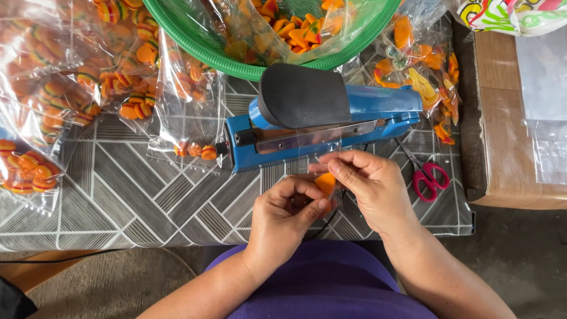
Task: Sealing small plastic bags containing orange snack items using a manual heat sealer and trimming them with scissors.
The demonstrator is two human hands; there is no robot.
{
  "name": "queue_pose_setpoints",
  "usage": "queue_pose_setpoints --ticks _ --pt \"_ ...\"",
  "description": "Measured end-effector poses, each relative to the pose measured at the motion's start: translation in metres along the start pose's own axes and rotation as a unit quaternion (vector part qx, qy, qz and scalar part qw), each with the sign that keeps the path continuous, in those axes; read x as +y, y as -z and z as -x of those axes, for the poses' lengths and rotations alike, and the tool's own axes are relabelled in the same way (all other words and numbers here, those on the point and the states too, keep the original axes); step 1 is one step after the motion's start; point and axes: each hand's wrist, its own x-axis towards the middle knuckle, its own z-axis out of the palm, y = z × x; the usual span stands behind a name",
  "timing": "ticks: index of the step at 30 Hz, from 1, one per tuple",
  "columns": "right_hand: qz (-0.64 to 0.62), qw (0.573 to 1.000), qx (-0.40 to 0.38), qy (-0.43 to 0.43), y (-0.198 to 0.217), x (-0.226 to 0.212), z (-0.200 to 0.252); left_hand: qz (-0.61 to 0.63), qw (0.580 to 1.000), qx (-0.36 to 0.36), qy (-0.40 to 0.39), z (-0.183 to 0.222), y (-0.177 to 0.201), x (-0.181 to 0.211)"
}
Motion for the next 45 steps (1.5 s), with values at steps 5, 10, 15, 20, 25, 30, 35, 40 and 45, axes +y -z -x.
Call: queue_pose_setpoints --ticks 5,10,15,20,25,30,35,40,45 --pt "-0.021 1.000 0.014 -0.002 0.001 0.007 -0.001 -0.009 1.000 -0.003 -0.006 0.001 0.004 0.001" --pt "-0.007 0.999 0.044 -0.019 -0.003 -0.003 -0.005 -0.038 0.999 -0.009 -0.013 -0.002 0.003 0.011" --pt "0.308 0.920 0.095 0.221 0.000 -0.023 0.003 0.064 0.998 0.004 -0.002 -0.013 0.001 0.008" --pt "0.459 0.735 0.180 0.465 0.038 -0.051 -0.007 0.047 0.999 -0.023 0.000 -0.014 0.005 0.020" --pt "0.509 0.763 0.077 0.391 0.057 -0.073 -0.049 0.062 0.998 -0.017 -0.003 -0.016 0.004 0.020" --pt "0.497 0.856 -0.107 0.093 0.035 -0.099 -0.083 0.057 0.998 -0.020 0.016 -0.016 0.004 0.020" --pt "0.574 0.812 -0.104 0.020 0.020 -0.098 -0.093 0.056 0.998 -0.013 0.005 -0.017 0.003 0.011" --pt "0.597 0.797 -0.093 0.009 0.018 -0.092 -0.094 0.034 0.999 -0.017 -0.011 -0.016 0.002 0.009" --pt "0.642 0.761 -0.097 -0.007 0.015 -0.090 -0.097 0.035 0.999 -0.019 -0.021 -0.016 0.002 0.008"
